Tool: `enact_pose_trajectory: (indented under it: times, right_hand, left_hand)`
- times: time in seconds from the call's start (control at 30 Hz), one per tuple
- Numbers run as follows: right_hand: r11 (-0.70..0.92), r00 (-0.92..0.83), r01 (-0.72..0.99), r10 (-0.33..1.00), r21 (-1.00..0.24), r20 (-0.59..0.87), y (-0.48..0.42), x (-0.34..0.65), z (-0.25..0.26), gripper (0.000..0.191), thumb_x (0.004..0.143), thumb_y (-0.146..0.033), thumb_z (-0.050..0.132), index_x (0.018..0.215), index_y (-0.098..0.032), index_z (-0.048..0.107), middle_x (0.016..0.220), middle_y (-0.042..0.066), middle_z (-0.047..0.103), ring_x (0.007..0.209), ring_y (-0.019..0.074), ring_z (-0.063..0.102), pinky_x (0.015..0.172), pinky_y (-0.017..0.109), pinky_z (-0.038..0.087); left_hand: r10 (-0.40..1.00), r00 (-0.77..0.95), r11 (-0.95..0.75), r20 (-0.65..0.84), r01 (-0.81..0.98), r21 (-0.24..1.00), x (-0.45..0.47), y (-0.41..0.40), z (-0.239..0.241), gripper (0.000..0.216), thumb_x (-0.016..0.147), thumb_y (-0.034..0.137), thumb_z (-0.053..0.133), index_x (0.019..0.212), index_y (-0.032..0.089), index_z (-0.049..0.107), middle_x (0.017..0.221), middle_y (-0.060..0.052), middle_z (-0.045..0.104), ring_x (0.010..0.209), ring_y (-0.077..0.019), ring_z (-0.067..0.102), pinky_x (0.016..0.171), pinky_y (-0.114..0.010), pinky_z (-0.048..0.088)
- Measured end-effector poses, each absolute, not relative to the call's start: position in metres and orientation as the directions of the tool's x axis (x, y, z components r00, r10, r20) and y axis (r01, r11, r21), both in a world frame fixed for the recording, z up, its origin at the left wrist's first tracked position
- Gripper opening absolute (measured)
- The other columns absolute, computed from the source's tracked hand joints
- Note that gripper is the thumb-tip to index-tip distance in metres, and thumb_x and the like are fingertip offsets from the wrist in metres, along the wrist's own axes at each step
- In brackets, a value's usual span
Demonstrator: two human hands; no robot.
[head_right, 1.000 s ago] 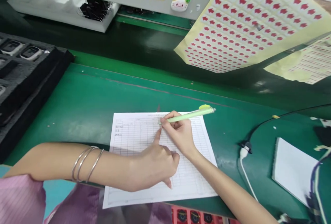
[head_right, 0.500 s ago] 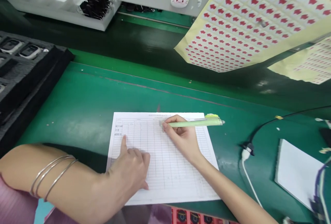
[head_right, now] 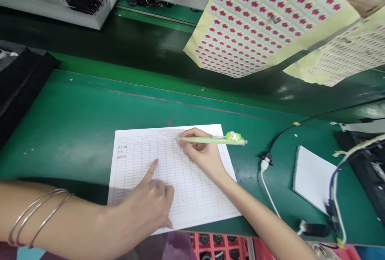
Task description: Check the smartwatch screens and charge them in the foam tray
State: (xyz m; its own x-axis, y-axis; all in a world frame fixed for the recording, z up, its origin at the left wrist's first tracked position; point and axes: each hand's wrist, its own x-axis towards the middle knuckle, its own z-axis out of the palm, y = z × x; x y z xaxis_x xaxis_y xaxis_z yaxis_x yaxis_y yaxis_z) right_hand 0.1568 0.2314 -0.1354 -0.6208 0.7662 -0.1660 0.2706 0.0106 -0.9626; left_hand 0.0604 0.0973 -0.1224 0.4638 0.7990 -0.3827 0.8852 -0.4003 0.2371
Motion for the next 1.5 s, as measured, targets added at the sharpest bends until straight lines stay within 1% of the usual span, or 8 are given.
enact_pose_trajectory:
  times: [0.1, 0.27, 0.47, 0.73, 1.2, 1.33, 1.43, 1.5]
  right_hand:
    - [0.006, -0.627, 0.28, 0.759, -0.96, -0.179, 0.232, 0.159, -0.14, 0.013, 0.078, -0.028, 0.067, 0.08, -0.017, 0.061, 0.06, -0.002, 0.053, 0.039, 0.0088, 0.04, 0.034, 0.022, 0.029]
    - [-0.025, -0.558, 0.221, 0.817, -0.975, -0.148, 0.228, 0.159, -0.149, 0.008, 0.075, -0.022, 0.065, 0.072, -0.018, 0.059, 0.058, -0.002, 0.054, 0.04, 0.0094, 0.04, 0.035, 0.022, 0.029]
    - [0.009, -0.525, 0.238, 0.843, -0.971, -0.121, 0.222, 0.161, -0.151, 0.011, 0.072, -0.018, 0.064, 0.064, -0.018, 0.057, 0.053, -0.002, 0.052, 0.049, 0.0137, 0.047, 0.042, 0.024, 0.033]
    - [0.09, -0.605, 0.225, 0.793, -0.97, -0.067, 0.22, 0.165, -0.16, 0.015, 0.076, -0.017, 0.063, 0.062, -0.016, 0.056, 0.05, -0.004, 0.044, 0.042, 0.0082, 0.034, 0.037, 0.021, 0.023]
    - [0.186, -0.621, 0.225, 0.783, -0.957, 0.007, 0.218, 0.166, -0.165, 0.017, 0.078, -0.015, 0.061, 0.062, -0.016, 0.054, 0.051, -0.005, 0.043, 0.042, 0.0079, 0.034, 0.037, 0.02, 0.023]
    - [0.149, -0.545, 0.176, 0.838, -0.973, 0.03, 0.22, 0.166, -0.161, 0.015, 0.082, -0.018, 0.061, 0.068, -0.017, 0.056, 0.053, -0.003, 0.051, 0.043, 0.0103, 0.042, 0.038, 0.021, 0.031]
    - [0.323, -0.516, 0.196, 0.837, -0.926, 0.183, 0.233, 0.167, -0.158, 0.009, 0.09, -0.024, 0.055, 0.092, -0.019, 0.061, 0.078, 0.003, 0.064, 0.061, 0.0161, 0.056, 0.053, 0.027, 0.045]
    - [0.572, -0.566, 0.294, 0.75, -0.766, 0.342, 0.248, 0.169, -0.159, 0.02, 0.095, -0.025, 0.048, 0.112, -0.02, 0.058, 0.095, 0.007, 0.065, 0.081, 0.0211, 0.058, 0.071, 0.035, 0.047]
  left_hand:
    - [0.775, 0.512, -0.436, -0.369, 0.857, 0.275, 0.065, 0.104, -0.126, 0.041, 0.083, 0.048, 0.057, 0.083, 0.009, 0.068, 0.071, -0.008, 0.066, 0.055, -0.0208, 0.062, 0.104, -0.064, 0.025]
    - [0.842, 0.517, -0.464, -0.154, 0.839, 0.282, 0.068, 0.106, -0.138, 0.036, 0.076, 0.048, 0.066, 0.066, 0.013, 0.067, 0.06, -0.004, 0.064, 0.051, -0.0187, 0.061, 0.104, -0.063, 0.024]
    - [0.835, 0.547, -0.524, -0.066, 0.825, 0.211, 0.071, 0.11, -0.147, 0.028, 0.074, 0.04, 0.071, 0.064, 0.014, 0.065, 0.057, -0.002, 0.063, 0.046, -0.0164, 0.056, 0.103, -0.062, 0.024]
    - [0.83, 0.554, -0.542, -0.068, 0.829, 0.136, 0.073, 0.106, -0.154, 0.034, 0.075, 0.045, 0.068, 0.062, 0.015, 0.064, 0.058, -0.003, 0.061, 0.049, -0.0147, 0.054, 0.102, -0.061, 0.025]
    - [0.839, 0.542, -0.536, -0.05, 0.839, 0.098, 0.075, 0.105, -0.154, 0.035, 0.074, 0.046, 0.07, 0.061, 0.014, 0.063, 0.057, -0.003, 0.06, 0.048, -0.0156, 0.053, 0.102, -0.065, 0.023]
    - [0.849, 0.525, -0.519, -0.065, 0.851, 0.083, 0.078, 0.105, -0.151, 0.036, 0.076, 0.046, 0.067, 0.065, 0.013, 0.063, 0.056, -0.002, 0.059, 0.046, -0.0152, 0.051, 0.102, -0.064, 0.025]
    - [0.873, 0.479, -0.477, -0.093, 0.878, 0.047, 0.08, 0.103, -0.147, 0.041, 0.081, 0.05, 0.059, 0.072, 0.01, 0.063, 0.054, -0.002, 0.056, 0.047, -0.0169, 0.051, 0.103, -0.06, 0.03]
    - [0.885, 0.455, -0.454, -0.101, 0.89, 0.026, 0.082, 0.1, -0.145, 0.041, 0.084, 0.049, 0.054, 0.075, 0.01, 0.062, 0.054, -0.002, 0.055, 0.05, -0.0184, 0.052, 0.103, -0.057, 0.033]
